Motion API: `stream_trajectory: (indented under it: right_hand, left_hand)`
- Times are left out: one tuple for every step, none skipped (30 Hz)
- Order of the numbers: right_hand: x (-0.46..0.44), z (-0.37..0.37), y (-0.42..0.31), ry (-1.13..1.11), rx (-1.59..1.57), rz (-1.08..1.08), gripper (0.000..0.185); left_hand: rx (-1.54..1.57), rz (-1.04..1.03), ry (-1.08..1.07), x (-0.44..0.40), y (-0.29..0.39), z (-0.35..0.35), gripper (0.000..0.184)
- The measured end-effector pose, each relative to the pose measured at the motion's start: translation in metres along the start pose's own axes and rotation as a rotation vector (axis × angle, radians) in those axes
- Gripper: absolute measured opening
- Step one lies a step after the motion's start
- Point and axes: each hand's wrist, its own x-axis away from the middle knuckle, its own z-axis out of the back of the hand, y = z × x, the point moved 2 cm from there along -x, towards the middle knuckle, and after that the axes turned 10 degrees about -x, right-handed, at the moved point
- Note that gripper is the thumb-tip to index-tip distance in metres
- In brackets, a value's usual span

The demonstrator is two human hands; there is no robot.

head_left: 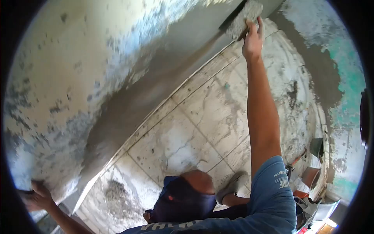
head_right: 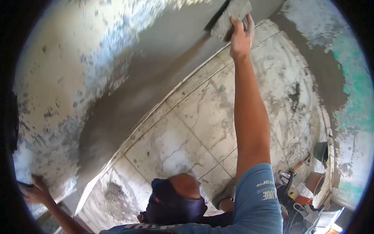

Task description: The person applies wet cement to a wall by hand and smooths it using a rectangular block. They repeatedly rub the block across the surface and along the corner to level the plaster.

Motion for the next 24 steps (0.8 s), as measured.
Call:
stream_trajectory:
  right_hand:
    - [0.022, -0.020, 0.001, -0.005, -0.024, -0.040, 0.062]
    - [0.049, -0.049, -0.017, 0.038, -0.136, -0.008, 0.060]
    - [0.068, -0.066, -0.024, 0.084, -0.247, 0.034, 0.058]
    - [0.090, -0.067, 0.005, 0.015, 0.488, 0.591, 0.057]
    - [0.142, -0.106, -0.029, 0.055, -0.373, 0.166, 0.061]
    - [0.192, -0.128, -0.051, 0.065, -0.076, 0.409, 0.063]
    - [0.252, -0.156, -0.046, 0.060, -0.093, 0.360, 0.067]
    - [0.323, -0.176, -0.033, -0.126, -0.099, 0.257, 0.077]
    - [0.384, -0.202, -0.041, -0.310, -0.227, 0.079, 0.069]
    - [0.444, -0.215, -0.047, -0.527, 0.003, 0.109, 0.068]
    - [0.493, -0.221, -0.045, -0.678, -0.037, 0.203, 0.064]
    - [0.516, -0.214, -0.053, -0.701, -0.153, 0.316, 0.064]
    - [0.510, -0.207, -0.055, -0.677, -0.208, 0.296, 0.059]
    - [0.505, -0.190, -0.054, -0.660, -0.266, 0.268, 0.054]
    - [0.469, -0.174, -0.037, -0.673, -0.279, 0.218, 0.057]
    - [0.405, -0.151, -0.037, -1.028, 0.227, -0.332, 0.070]
    - [0.382, -0.118, 0.020, -0.266, -0.035, 0.071, 0.081]
    - [0.313, -0.084, 0.041, -0.179, 0.082, 0.054, 0.080]
    - [0.247, -0.055, 0.043, -0.104, 0.005, -0.139, 0.069]
    - [0.193, -0.032, 0.083, -0.034, -0.249, 0.106, 0.075]
    - [0.154, -0.008, 0.087, -0.002, -0.319, -0.044, 0.070]
    - [0.123, 0.013, 0.108, 0.073, -0.350, -0.123, 0.073]
    - [0.093, 0.032, 0.127, 0.065, -0.388, -0.140, 0.088]
    - [0.080, 0.042, 0.138, 0.070, -0.373, -0.132, 0.088]
  left_hand:
    - [-0.071, 0.001, -0.009, -0.005, 0.002, 0.004, 0.086]
    - [-0.141, -0.005, -0.009, -0.012, 0.004, 0.008, 0.087]
    - [-0.080, -0.010, 0.029, -0.031, 0.021, 0.017, 0.087]
    - [-0.022, -0.004, 0.068, -0.045, 0.034, 0.023, 0.087]
    - [-0.078, -0.065, 0.063, -0.045, 0.026, 0.019, 0.090]
    - [-0.134, -0.124, 0.055, -0.044, 0.016, 0.016, 0.093]
    - [-0.117, -0.098, 0.040, -0.047, 0.022, 0.023, 0.094]
    - [-0.098, -0.067, 0.028, -0.051, 0.033, 0.029, 0.094]
    - [-0.040, -0.059, 0.062, -0.055, 0.040, 0.032, 0.091]
    - [-0.054, -0.072, 0.061, -0.060, 0.048, 0.038, 0.091]
    - [-0.011, -0.041, 0.078, -0.063, 0.055, 0.042, 0.088]
    - [0.030, -0.006, 0.098, -0.065, 0.060, 0.044, 0.086]
    - [0.085, -0.019, 0.116, -0.063, 0.059, 0.043, 0.082]
    - [0.062, -0.030, 0.106, -0.065, 0.058, 0.042, 0.082]
    - [0.079, -0.024, 0.095, -0.064, 0.058, 0.042, 0.080]
    - [0.105, -0.018, 0.080, -0.062, 0.059, 0.042, 0.079]
    - [0.099, -0.030, 0.052, -0.058, 0.057, 0.038, 0.079]
    - [0.063, -0.021, 0.096, -0.054, 0.051, 0.032, 0.081]
    - [0.027, -0.011, 0.152, -0.053, 0.045, 0.029, 0.082]
    - [0.021, -0.015, 0.146, -0.053, 0.042, 0.031, 0.082]
    - [-0.015, -0.048, 0.178, -0.055, 0.043, 0.033, 0.081]
    - [-0.044, -0.076, 0.215, -0.058, 0.046, 0.032, 0.081]
    - [-0.012, -0.146, 0.233, -0.064, 0.042, 0.032, 0.079]
    - [-0.134, -0.255, 0.200, -0.055, 0.018, 0.020, 0.077]
